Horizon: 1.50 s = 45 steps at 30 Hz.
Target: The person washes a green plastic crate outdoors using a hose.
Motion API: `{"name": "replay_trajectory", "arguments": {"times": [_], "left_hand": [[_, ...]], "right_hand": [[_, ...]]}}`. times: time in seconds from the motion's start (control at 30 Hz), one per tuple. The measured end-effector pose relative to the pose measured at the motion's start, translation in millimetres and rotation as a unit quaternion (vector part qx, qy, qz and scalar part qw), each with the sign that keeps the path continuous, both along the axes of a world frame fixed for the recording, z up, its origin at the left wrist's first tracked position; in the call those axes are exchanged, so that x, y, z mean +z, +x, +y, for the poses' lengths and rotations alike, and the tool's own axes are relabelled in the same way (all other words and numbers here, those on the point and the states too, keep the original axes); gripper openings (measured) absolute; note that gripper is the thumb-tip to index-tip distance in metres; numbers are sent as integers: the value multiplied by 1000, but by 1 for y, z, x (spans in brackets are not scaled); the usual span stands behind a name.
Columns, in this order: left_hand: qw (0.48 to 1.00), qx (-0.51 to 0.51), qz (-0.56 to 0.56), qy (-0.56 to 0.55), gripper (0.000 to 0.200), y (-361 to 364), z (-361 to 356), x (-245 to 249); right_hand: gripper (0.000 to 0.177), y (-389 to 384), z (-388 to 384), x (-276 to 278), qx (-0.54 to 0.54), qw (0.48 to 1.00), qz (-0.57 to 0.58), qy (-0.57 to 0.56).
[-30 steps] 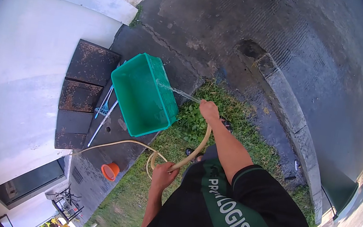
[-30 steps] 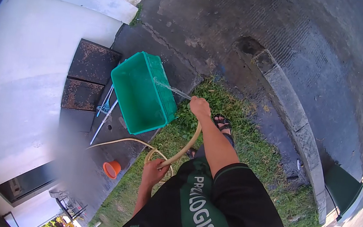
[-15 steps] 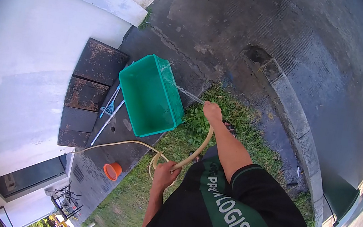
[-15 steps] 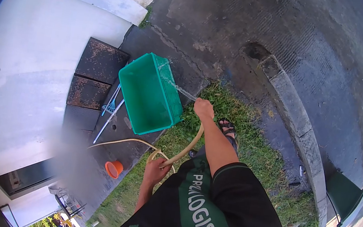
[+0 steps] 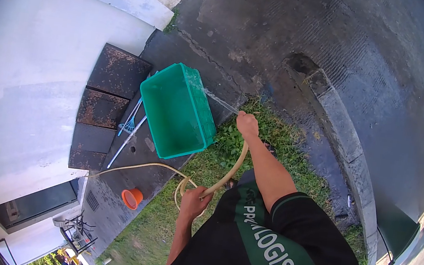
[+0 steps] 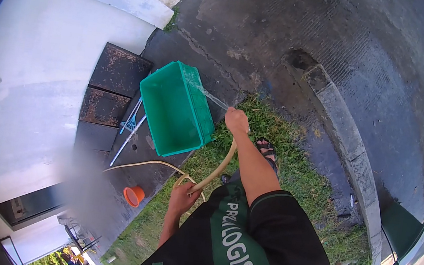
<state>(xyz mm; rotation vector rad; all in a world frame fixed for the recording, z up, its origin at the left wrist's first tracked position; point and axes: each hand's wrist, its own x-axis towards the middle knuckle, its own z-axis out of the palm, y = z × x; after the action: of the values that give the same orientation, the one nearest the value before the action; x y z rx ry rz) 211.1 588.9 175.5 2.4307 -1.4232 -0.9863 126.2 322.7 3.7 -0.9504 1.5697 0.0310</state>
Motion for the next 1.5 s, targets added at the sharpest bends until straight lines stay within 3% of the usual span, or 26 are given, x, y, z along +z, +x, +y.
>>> {"name": "replay_trajectory", "arguments": {"times": [0.33, 0.63, 0.73, 0.83, 1.03, 1.13, 1.23, 1.33, 1.5], "left_hand": [[1000, 1, -18, -15, 21, -4, -2, 0], [1000, 10, 2, -9, 19, -9, -4, 5], [1000, 19, 7, -12, 19, -11, -3, 5], [1000, 12, -1, -16, 19, -12, -2, 6], [1000, 21, 14, -14, 18, -13, 8, 2], [999, 18, 14, -31, 18, -13, 14, 0], [1000, 19, -7, -22, 17, -11, 18, 1], [999, 25, -13, -29, 17, -9, 16, 5], [998, 37, 2, -45, 17, -13, 19, 8]], "right_hand": [[56, 2, -12, 21, -17, 1000, 6, -23], [57, 2, -7, 1, 3, 1000, -10, -2], [55, 6, -3, -17, 29, 998, 7, -53], [54, -4, -8, 17, 31, 1000, -5, 4], [52, -7, 4, 14, 68, 997, 4, 42], [51, -3, 8, 8, 60, 998, 0, 31], [49, 10, 10, -10, 42, 997, 20, -60], [47, 14, 8, -5, 29, 997, 52, -53], [47, 6, 9, 10, 31, 996, 41, 67]]}}
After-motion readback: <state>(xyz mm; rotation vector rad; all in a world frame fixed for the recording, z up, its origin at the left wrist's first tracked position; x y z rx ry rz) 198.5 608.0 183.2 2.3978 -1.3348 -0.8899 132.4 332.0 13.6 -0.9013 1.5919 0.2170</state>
